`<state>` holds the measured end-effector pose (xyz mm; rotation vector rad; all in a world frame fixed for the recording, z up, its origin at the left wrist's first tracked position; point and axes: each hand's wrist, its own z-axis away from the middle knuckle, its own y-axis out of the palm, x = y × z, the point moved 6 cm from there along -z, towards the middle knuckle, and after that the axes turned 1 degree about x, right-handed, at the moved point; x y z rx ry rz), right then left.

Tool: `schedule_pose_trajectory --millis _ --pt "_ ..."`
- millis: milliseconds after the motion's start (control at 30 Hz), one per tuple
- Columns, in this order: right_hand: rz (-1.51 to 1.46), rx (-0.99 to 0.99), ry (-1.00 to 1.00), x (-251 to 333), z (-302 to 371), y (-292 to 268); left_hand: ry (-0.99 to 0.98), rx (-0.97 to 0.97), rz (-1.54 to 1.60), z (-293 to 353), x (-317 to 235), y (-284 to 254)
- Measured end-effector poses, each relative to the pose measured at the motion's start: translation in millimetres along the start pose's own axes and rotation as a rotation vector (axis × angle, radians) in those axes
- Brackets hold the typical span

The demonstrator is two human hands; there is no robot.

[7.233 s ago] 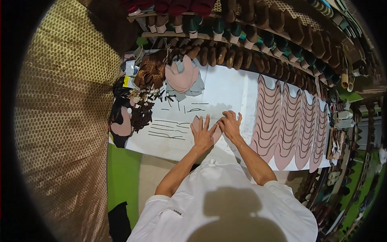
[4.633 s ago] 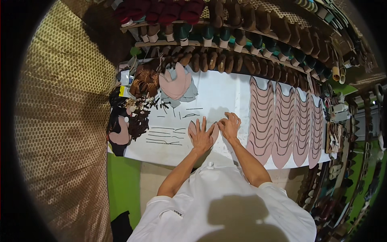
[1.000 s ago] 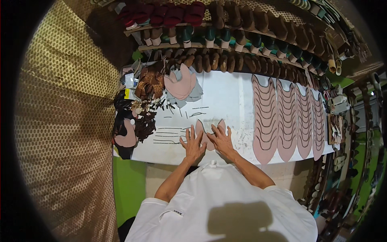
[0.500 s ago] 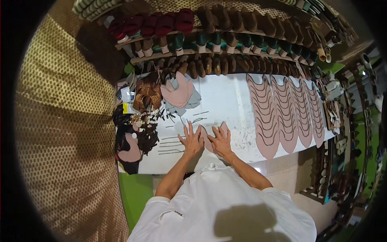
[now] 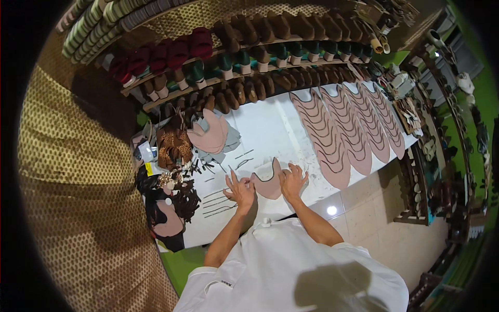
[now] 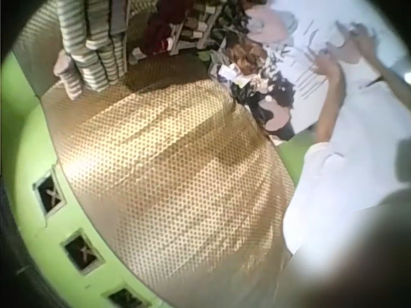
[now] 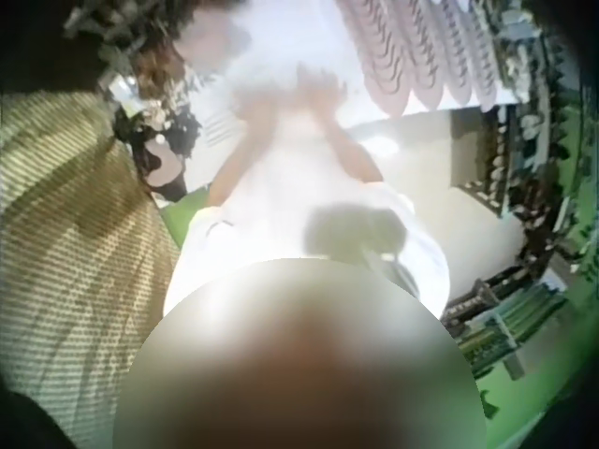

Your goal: Positioning and aligning shoe upper components on a guide template.

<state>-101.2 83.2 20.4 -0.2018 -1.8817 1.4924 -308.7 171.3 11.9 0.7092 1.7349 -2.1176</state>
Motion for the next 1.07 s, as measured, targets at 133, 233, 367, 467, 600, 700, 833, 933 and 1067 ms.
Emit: schedule_pose_trajectory --millis 133,233,367,467,600,700,833,933,1067 --pt "-0.176 -0.047 0.157 -8.7 -2.6 -11.2 -0.052 -0.042 0.116 -7.7 6.3 -0.2" --pt "-0.249 -0.069 0.182 -14.9 0.2 -27.9 -0.037 0.006 0.226 -3.4 1.7 -7.4" --pt "-0.298 -0.132 0.178 -34.0 4.8 -65.1 -0.096 0.099 0.331 7.3 -18.6 -4.6" --pt "-0.340 -0.142 0.232 -67.5 8.4 -88.7 -0.118 0.188 0.358 22.8 -51.7 6.3" --pt "-0.358 -0.155 0.257 -123.6 13.3 -117.3 -0.138 0.313 0.368 44.5 -92.7 42.1" --pt "-0.323 -0.132 0.293 -177.3 16.2 -138.9 -0.132 0.327 0.375 58.9 -132.1 72.9" --pt "-0.337 -0.105 0.320 -244.4 10.1 -162.3 -0.171 0.361 0.393 79.3 -169.7 126.2" --pt "-0.335 -0.048 0.369 -288.0 3.3 -174.6 -0.173 0.368 0.384 94.4 -207.5 150.8" --pt "-0.238 0.059 0.311 -314.4 -20.3 -189.4 -0.229 0.389 0.327 98.0 -220.9 181.3"
